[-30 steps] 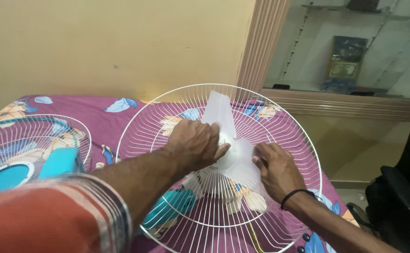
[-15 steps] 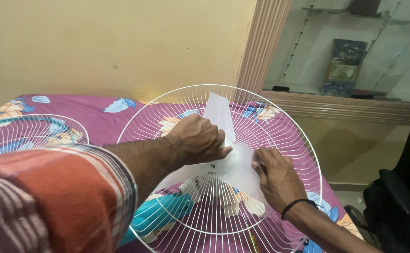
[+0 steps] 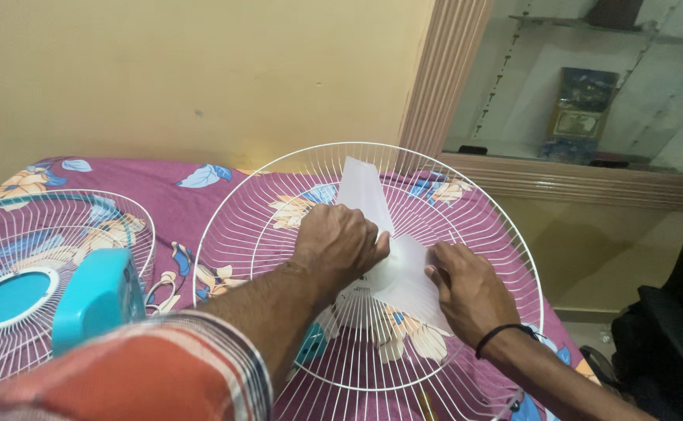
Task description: The person assembles a small table fan by attaching the fan blades to the motor hub, securing them with a plastic cap, and then attaching the front wire cage. The person handles the fan blades, motor hub, plastic cap, and wire cage.
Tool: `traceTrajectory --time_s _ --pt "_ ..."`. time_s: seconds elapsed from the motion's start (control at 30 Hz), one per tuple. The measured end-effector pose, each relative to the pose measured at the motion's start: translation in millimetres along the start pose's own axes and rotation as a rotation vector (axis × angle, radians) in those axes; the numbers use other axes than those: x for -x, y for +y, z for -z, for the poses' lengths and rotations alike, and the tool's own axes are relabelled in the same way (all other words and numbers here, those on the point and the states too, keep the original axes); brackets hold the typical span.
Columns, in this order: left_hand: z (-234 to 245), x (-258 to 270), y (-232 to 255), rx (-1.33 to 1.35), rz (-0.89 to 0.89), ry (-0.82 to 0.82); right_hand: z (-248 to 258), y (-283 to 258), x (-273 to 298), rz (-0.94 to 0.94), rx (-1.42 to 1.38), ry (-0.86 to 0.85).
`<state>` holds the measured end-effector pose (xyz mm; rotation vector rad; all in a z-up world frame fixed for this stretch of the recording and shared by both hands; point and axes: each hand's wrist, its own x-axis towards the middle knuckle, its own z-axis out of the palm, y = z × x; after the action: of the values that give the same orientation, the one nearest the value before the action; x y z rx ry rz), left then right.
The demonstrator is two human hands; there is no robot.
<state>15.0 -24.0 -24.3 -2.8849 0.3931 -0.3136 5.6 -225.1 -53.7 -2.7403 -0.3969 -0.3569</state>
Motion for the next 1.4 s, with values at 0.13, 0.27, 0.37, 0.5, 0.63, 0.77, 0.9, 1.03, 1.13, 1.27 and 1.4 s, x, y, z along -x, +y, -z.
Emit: traceTrajectory --time_s 0.13,0.27,0.37,0.5,0.63,0.77,0.9,1.03,1.13,1.27,1.4 --pt "11.5 9.2 13.7 -0.121 0.027 0.102 -1.1 0.2 -0.8 -0.033 0.015 -0.037" --pt "37.3 19.3 23.6 -0.073 0.139 -0.266 -0.9 -3.4 -3.3 -0.062 0.008 -0.059" --pt "51.3 26.6 29.7 -0.028 0.165 -0.236 -1.1 -1.9 -0.5 -0.061 0.024 -0.054" --pt "59.7 28.9 31.3 0.027 0.209 -0.246 -0.2 -3.5 -0.4 -0.016 0.022 -0.005" --pt "50.2 25.7 32.0 0.052 0.228 -0.182 -0.8 -1.5 2.3 -0.041 0.020 -0.024" --pt "34.8 26.5 29.9 0.085 0.253 -0.091 -6.0 -1.6 6.5 -0.043 0.008 -0.021" --pt "33.0 34.4 29.4 0.317 0.390 -0.082 -7.4 -3.0 6.7 -0.076 -0.015 -0.041" --pt "40.1 54.2 23.1 0.408 0.465 -0.053 -9.9 1.0 10.2 -0.065 -0.011 -0.040" --pt "52.5 75.8 8.7 0.470 0.493 -0.033 -11.8 1.4 11.5 -0.074 -0.005 -0.052" --pt "74.0 103.3 -8.8 0.449 0.621 0.059 -10.5 1.7 14.3 -0.123 0.009 -0.114" --pt "86.5 135.9 -35.5 0.350 0.774 0.184 -9.5 2.6 22.6 -0.130 0.034 -0.122"
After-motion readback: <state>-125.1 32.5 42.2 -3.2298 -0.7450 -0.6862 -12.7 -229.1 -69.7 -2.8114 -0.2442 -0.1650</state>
